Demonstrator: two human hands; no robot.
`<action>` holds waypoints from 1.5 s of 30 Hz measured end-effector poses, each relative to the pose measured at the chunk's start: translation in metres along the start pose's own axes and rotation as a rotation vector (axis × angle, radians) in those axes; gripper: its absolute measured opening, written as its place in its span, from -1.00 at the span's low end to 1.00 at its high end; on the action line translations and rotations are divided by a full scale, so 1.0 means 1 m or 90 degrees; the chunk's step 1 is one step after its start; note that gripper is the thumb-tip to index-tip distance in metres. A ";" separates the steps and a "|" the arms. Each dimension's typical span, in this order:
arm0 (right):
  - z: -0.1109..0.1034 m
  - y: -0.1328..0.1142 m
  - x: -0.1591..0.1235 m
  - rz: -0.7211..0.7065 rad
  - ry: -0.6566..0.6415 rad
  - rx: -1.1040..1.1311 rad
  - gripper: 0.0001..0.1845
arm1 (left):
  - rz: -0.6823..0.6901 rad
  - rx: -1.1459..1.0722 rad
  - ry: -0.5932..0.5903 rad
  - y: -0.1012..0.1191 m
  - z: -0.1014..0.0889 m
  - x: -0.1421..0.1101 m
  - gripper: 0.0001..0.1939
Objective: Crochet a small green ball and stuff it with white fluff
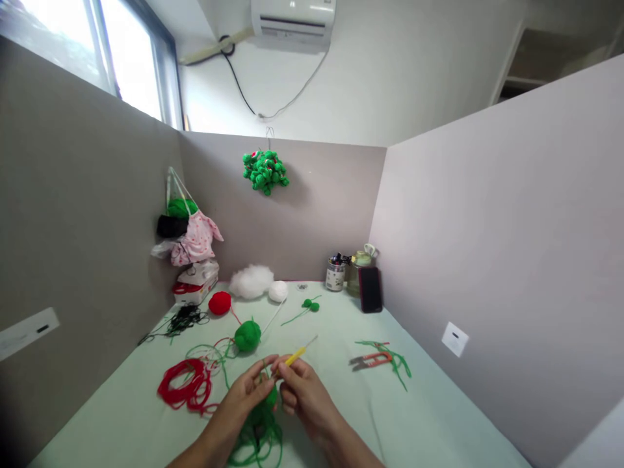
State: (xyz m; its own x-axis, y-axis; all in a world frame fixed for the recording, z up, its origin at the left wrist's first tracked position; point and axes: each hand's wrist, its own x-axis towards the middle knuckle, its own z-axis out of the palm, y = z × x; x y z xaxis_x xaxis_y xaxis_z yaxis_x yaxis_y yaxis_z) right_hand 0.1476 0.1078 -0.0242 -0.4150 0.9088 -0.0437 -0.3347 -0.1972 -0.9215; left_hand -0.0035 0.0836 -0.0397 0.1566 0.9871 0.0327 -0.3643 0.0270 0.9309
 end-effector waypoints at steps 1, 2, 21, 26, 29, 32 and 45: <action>-0.001 0.000 0.000 0.001 0.007 -0.001 -0.40 | -0.003 -0.001 0.002 0.000 -0.001 0.000 -0.21; -0.001 0.000 0.001 0.000 0.013 -0.003 -0.39 | -0.005 -0.002 0.003 0.000 -0.003 0.001 -0.22; -0.007 0.013 0.007 0.002 0.026 -0.020 -0.38 | -0.029 0.062 0.010 -0.006 -0.005 0.005 -0.17; -0.004 0.006 0.005 0.017 0.010 0.000 -0.39 | -0.070 0.008 0.007 0.002 0.001 0.003 -0.16; -0.004 0.005 0.004 0.033 0.010 0.013 -0.41 | -0.109 -0.030 0.013 0.007 0.002 0.000 -0.27; -0.006 0.006 0.005 0.050 0.014 0.023 -0.40 | -0.143 -0.058 0.023 0.009 0.001 -0.002 -0.35; -0.001 0.008 0.002 0.074 -0.005 0.012 -0.45 | -0.166 -0.108 0.033 -0.003 -0.004 0.005 -0.30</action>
State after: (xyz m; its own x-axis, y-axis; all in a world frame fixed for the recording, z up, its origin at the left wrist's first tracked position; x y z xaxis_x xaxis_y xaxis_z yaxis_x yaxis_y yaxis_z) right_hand 0.1453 0.1086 -0.0323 -0.4580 0.8767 -0.1474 -0.2994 -0.3082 -0.9030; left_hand -0.0052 0.0887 -0.0438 0.2197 0.9502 -0.2211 -0.4668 0.3014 0.8314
